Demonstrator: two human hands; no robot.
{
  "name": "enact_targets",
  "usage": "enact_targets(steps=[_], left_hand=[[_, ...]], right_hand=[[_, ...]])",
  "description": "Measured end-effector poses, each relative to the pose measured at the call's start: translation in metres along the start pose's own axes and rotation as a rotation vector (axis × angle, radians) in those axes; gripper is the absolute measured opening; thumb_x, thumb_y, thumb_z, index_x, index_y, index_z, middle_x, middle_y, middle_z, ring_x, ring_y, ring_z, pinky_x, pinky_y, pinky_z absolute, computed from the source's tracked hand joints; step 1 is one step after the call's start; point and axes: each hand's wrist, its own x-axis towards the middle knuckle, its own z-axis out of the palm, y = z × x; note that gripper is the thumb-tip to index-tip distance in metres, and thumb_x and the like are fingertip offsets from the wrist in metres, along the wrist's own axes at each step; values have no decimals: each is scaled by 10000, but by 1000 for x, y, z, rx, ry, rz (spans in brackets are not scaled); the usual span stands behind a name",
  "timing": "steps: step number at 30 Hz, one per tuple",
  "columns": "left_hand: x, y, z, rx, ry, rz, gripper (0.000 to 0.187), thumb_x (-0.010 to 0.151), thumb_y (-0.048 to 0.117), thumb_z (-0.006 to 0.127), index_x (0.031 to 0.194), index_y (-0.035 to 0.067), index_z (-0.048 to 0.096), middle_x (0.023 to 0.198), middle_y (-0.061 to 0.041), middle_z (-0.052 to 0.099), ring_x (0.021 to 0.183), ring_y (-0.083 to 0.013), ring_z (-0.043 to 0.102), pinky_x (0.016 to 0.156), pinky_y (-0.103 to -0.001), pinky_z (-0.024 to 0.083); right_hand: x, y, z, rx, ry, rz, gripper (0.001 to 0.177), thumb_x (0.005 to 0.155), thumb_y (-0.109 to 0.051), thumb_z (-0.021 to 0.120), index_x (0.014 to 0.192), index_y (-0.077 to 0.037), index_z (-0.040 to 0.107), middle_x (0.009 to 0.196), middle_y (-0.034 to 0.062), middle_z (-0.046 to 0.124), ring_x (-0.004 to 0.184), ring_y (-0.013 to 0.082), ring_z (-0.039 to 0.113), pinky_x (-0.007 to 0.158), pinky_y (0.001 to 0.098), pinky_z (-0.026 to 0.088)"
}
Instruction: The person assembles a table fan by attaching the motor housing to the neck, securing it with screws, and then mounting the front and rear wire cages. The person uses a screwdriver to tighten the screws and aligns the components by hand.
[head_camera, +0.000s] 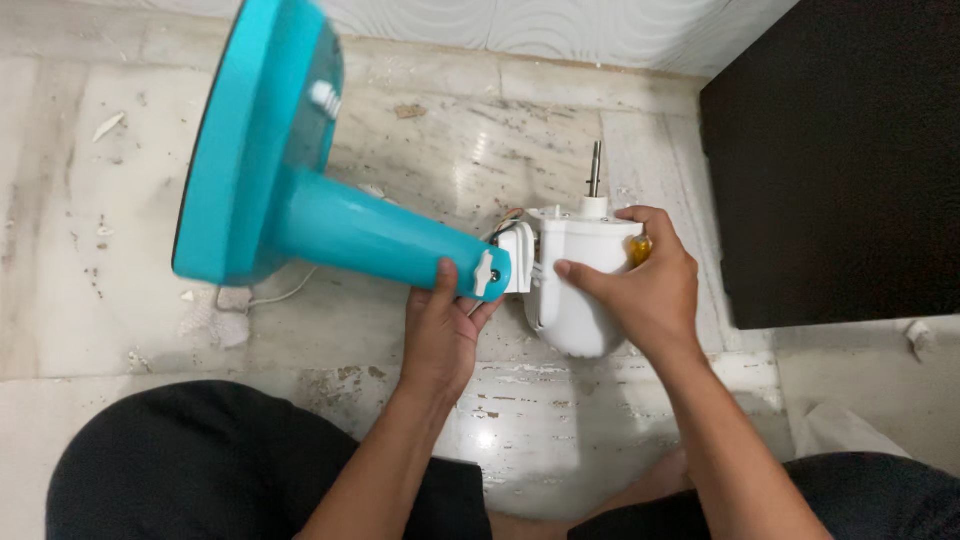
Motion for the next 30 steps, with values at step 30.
enact_targets(steps=[30], left_hand=[[-8, 13, -19, -116, -82, -80, 593, 914, 339, 693, 1427, 185, 440, 1376, -48, 554, 1254, -218, 580, 1102, -452, 476]], right_hand=[[-84, 54, 19, 241, 327, -437, 653, 704, -114, 924, 1245, -69, 561, 1538, 203, 458, 1409, 365, 514, 1124, 424, 492]])
